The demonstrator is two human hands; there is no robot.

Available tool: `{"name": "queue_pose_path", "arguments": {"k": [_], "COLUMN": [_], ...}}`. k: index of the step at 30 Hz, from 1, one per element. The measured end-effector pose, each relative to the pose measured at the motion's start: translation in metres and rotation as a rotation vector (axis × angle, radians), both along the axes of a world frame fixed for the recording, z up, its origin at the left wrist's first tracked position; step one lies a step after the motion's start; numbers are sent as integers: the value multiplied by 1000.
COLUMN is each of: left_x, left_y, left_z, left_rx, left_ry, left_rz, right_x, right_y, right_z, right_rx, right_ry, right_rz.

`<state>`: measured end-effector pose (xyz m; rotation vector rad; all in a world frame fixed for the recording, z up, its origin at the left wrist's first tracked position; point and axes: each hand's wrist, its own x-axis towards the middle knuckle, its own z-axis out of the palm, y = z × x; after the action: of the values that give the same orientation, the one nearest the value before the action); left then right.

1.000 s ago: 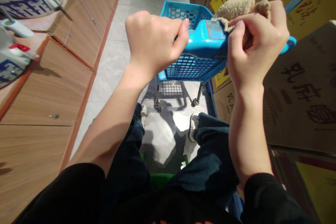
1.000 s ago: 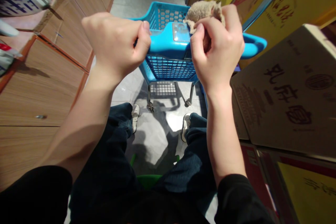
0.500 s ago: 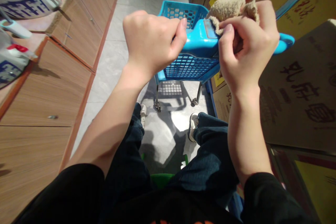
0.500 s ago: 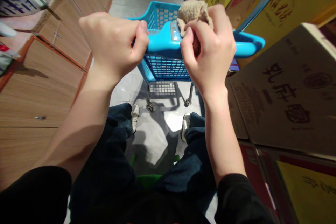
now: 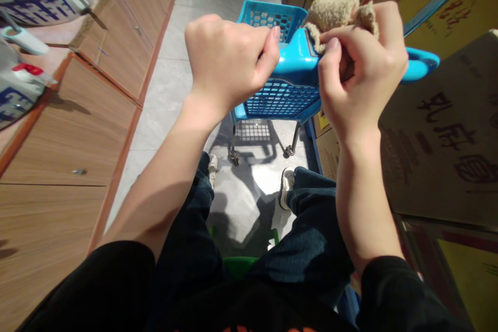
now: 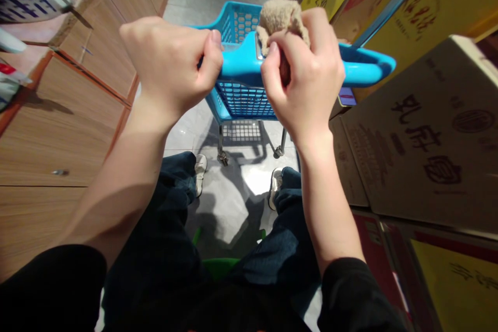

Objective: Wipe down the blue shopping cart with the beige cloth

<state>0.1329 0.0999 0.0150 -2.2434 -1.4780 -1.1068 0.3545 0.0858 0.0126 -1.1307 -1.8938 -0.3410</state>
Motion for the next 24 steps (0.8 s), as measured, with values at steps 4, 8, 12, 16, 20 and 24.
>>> {"name": "queue_pose_path", "arguments": {"k": [4, 8, 12, 16, 20, 24], "left_x": [-2, -2, -2, -1, 0, 1], "left_y": [0, 0, 0, -3, -6, -5], "left_z": [0, -1, -2, 1, 5, 4], "left_rx": [4, 20, 11, -22, -62, -53], "left_ry": [27, 51, 52, 44, 36, 28], "left_rz": [7, 11, 20, 15, 8, 10], "right_x": [5, 9, 0, -7, -1, 5], "right_y": [3, 8, 0, -7, -5, 0], "right_z": [3, 0, -1, 4, 9, 7], "right_rx": [7, 32, -30, -54, -65, -66], "right_ry": [20, 65, 17, 4, 21, 51], "right_rz": [6, -43, 30, 102, 109, 121]}}
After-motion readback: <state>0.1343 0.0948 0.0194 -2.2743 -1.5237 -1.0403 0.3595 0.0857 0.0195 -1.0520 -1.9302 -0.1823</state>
